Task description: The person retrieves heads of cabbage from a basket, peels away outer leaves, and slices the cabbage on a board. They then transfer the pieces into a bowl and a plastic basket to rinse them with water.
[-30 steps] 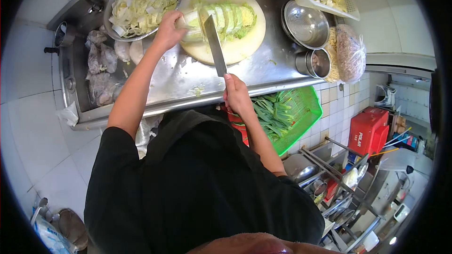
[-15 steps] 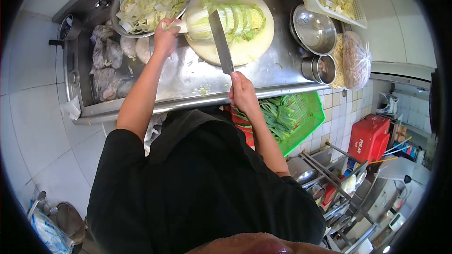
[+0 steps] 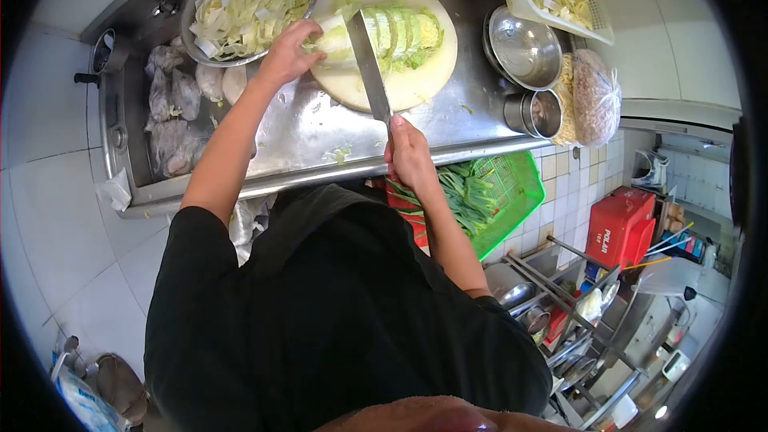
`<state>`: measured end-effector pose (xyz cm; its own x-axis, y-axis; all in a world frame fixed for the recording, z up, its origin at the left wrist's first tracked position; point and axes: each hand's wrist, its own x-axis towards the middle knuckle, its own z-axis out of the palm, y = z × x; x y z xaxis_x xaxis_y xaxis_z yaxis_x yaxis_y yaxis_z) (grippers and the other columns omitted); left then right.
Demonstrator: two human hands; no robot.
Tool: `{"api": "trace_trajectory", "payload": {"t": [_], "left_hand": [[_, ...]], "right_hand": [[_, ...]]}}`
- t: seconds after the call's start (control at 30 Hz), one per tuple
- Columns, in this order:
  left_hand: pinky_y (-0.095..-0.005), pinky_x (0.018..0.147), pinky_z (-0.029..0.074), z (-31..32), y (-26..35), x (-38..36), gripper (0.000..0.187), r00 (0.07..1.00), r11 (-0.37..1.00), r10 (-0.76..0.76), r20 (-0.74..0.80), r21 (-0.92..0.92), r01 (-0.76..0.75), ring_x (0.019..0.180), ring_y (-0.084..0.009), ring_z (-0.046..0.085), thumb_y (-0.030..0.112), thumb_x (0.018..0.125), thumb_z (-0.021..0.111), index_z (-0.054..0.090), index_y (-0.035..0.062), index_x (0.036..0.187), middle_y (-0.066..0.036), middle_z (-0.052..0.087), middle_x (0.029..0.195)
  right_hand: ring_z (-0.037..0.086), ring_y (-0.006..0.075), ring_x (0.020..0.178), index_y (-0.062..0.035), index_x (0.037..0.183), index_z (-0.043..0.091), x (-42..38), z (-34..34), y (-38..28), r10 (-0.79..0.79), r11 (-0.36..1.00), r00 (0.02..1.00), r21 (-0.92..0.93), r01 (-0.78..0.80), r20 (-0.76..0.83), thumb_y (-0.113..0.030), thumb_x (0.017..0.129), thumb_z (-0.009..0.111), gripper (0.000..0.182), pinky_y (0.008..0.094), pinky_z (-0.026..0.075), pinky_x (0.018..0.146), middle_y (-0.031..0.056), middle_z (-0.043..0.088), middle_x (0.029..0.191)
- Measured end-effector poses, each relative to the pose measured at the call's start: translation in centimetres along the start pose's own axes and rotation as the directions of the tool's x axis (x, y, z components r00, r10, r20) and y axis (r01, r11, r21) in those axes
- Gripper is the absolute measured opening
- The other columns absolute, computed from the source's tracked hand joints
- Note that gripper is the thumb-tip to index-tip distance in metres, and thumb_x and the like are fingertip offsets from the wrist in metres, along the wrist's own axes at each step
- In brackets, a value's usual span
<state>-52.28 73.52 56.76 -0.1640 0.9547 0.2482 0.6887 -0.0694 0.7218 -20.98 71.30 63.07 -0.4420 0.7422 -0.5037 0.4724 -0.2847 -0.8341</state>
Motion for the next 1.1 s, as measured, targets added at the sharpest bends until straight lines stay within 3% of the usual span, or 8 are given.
{"api": "trace_trajectory", "payload": {"t": [0.13, 0.23, 0.3, 0.43, 0.53, 0.7, 0.93, 1.1], "left_hand": [[-0.0374, 0.096, 0.048, 0.6, -1.4, 0.4, 0.037, 0.996, 0.997, 0.073, -0.05, -0.036, -0.075, 0.109, -0.0302, 0.06, 0.014, 0.072, 0.083, 0.062, 0.0045, 0.101, -0.011, 0.064, 0.115], [-0.0357, 0.098, 0.047, 0.4, -1.1, 0.6, 0.038, 0.995, 0.996, 0.085, -0.06, 0.032, -0.083, 0.111, -0.0285, 0.06, 0.014, 0.072, 0.085, 0.064, 0.0038, 0.102, -0.011, 0.064, 0.116], [-0.0364, 0.099, 0.047, 0.2, -0.4, 0.5, 0.037, 0.996, 0.991, 0.084, -0.042, 0.109, -0.079, 0.113, -0.0293, 0.059, 0.016, 0.074, 0.083, 0.064, 0.0042, 0.103, -0.011, 0.063, 0.116], [-0.0378, 0.101, 0.045, 0.1, -0.7, 1.1, 0.04, 0.996, 0.993, 0.081, 0.026, 0.08, -0.083, 0.117, -0.0303, 0.056, 0.015, 0.074, 0.081, 0.063, 0.0046, 0.109, -0.012, 0.06, 0.121], [-0.0392, 0.101, 0.044, 0.0, -0.5, 1.5, 0.043, 0.995, 0.997, 0.075, 0.058, 0.025, -0.077, 0.117, -0.0315, 0.054, 0.015, 0.073, 0.08, 0.062, 0.0039, 0.11, -0.013, 0.058, 0.121], [-0.0411, 0.099, 0.043, 0.1, -1.0, 2.1, 0.042, 0.987, 0.988, 0.149, 0.063, 0.02, -0.15, 0.111, -0.0329, 0.053, 0.017, 0.072, 0.077, 0.061, 0.0032, 0.108, -0.014, 0.056, 0.115], [-0.0405, 0.098, 0.043, 0.2, -0.8, 2.7, 0.041, 0.988, 0.994, 0.104, 0.112, 0.031, -0.108, 0.11, -0.0329, 0.053, 0.016, 0.069, 0.076, 0.059, 0.0038, 0.105, -0.012, 0.056, 0.111], [-0.0406, 0.098, 0.043, 0.4, -1.1, 3.0, 0.042, 0.989, 0.994, 0.107, 0.102, -0.009, -0.106, 0.111, -0.0337, 0.053, 0.016, 0.068, 0.075, 0.059, 0.0035, 0.104, -0.013, 0.057, 0.111]], "right_hand": [[0.056, 0.0229, 0.055, 0.0031, 0.106, 0.061, 0.4, 0.6, -1.3, -0.04, 0.997, 0.998, -0.071, 0.038, -0.04, -0.045, 0.107, 0.035, 0.054, 0.0399, 0.048, 0.06, 0.0125, 0.055, 0.061], [0.049, 0.0148, 0.045, -0.0009, 0.094, 0.057, 1.1, 1.3, -2.5, -0.108, 0.992, 0.994, -0.076, 0.106, -0.034, -0.046, 0.107, 0.033, 0.053, 0.031, 0.042, 0.044, 0.0052, 0.05, 0.059], [0.052, 0.0169, 0.047, 0.0001, 0.102, 0.059, 2.2, 1.7, -2.2, -0.14, 0.981, 0.989, -0.141, 0.133, -0.042, -0.046, 0.107, 0.034, 0.053, 0.0335, 0.044, 0.048, 0.0069, 0.052, 0.06], [0.058, 0.0221, 0.055, 0.0012, 0.116, 0.061, 2.8, 2.5, -2.4, -0.158, 0.951, 0.984, -0.282, 0.131, -0.078, -0.044, 0.106, 0.036, 0.053, 0.0387, 0.047, 0.058, 0.0114, 0.056, 0.062], [0.058, 0.0527, 0.103, -0.0024, 0.121, 0.061, 1.2, 3.0, -3.8, -0.04, 0.97, 0.996, -0.244, 0.02, -0.078, -0.045, 0.106, 0.035, 0.052, 0.0544, 0.045, 0.088, 0.0322, 0.065, 0.103], [0.058, 0.053, 0.103, -0.0046, 0.122, 0.06, 1.3, 3.2, -4.0, -0.03, 0.956, 0.994, -0.292, -0.002, -0.105, -0.044, 0.106, 0.035, 0.05, 0.0563, 0.045, 0.088, 0.032, 0.065, 0.102], [0.058, 0.0536, 0.1, -0.002, 0.119, 0.061, 1.7, 3.2, -5.8, -0.069, 0.918, 0.989, -0.395, 0.013, -0.129, -0.042, 0.106, 0.034, 0.05, 0.0569, 0.045, 0.088, 0.0326, 0.065, 0.1], [0.059, 0.054, 0.097, 0.0009, 0.116, 0.061, 3.4, 3.3, -5.3, -0.101, 0.926, 0.987, -0.373, 0.048, -0.125, -0.039, 0.105, 0.035, 0.049, 0.0569, 0.046, 0.087, 0.0344, 0.064, 0.097]]}}
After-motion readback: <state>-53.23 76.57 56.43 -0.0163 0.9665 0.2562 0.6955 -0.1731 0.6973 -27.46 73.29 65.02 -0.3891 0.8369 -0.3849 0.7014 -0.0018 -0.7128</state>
